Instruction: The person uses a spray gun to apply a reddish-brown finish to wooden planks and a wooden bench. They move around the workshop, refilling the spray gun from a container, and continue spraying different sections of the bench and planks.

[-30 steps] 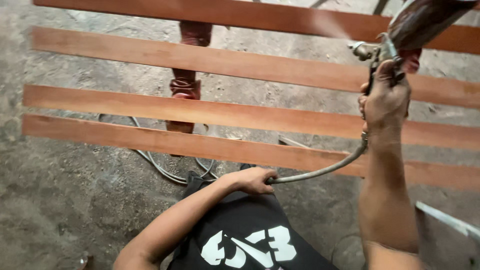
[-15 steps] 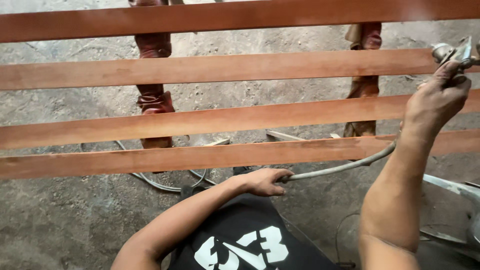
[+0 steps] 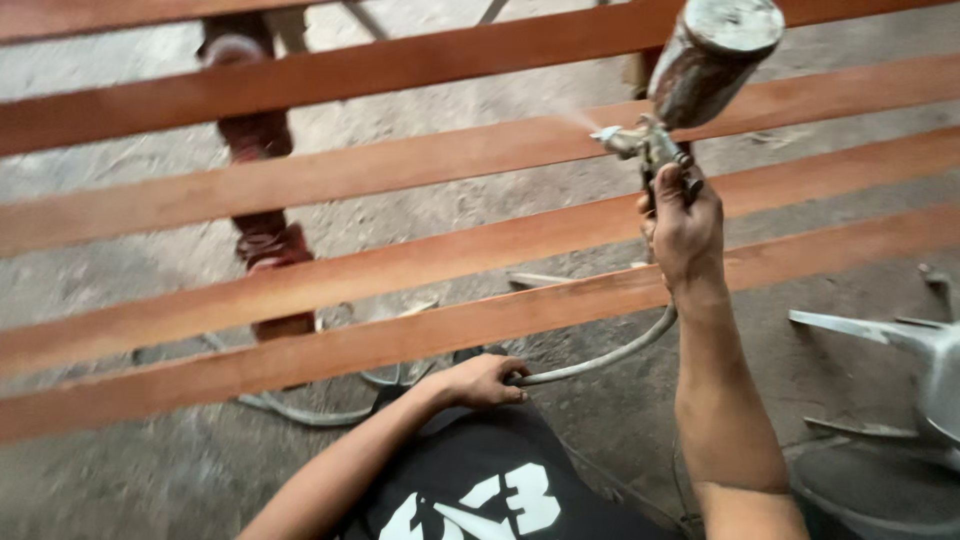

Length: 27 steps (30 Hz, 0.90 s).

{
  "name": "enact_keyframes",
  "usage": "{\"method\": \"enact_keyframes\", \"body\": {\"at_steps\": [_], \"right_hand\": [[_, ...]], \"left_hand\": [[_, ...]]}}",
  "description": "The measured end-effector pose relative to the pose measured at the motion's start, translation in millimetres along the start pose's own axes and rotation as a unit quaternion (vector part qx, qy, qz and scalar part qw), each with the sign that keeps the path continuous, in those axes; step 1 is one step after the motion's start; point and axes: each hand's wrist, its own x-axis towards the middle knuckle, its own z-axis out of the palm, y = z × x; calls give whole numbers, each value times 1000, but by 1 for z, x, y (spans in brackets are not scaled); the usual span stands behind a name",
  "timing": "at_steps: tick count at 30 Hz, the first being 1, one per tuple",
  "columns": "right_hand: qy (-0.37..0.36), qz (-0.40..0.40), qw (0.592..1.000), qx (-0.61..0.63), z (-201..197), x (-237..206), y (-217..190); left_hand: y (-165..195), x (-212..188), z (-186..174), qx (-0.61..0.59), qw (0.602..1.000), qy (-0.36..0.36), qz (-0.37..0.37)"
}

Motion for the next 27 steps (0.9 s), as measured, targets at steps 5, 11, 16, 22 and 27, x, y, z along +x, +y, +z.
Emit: {"method": "enact_keyframes", "body": {"at_steps": [5,11,16,22,27], "right_hand": [[170,-97,981,-10,-78,30,13],[298,-33,952,-67,-183,57,21],[339,-51,937,-69,-277,112,54],[448,-275,793,-309,-452,176,118],[389,-175,903,-52,-447,108,115]], "left_hand": [[15,12,15,-46,994,42,87],[35,48,50,-87,979,29,182],[64,98,48,-134,976,11,169],[141,198,53,-149,984,1,101],[189,229,54,64,998,-3,-25]]}}
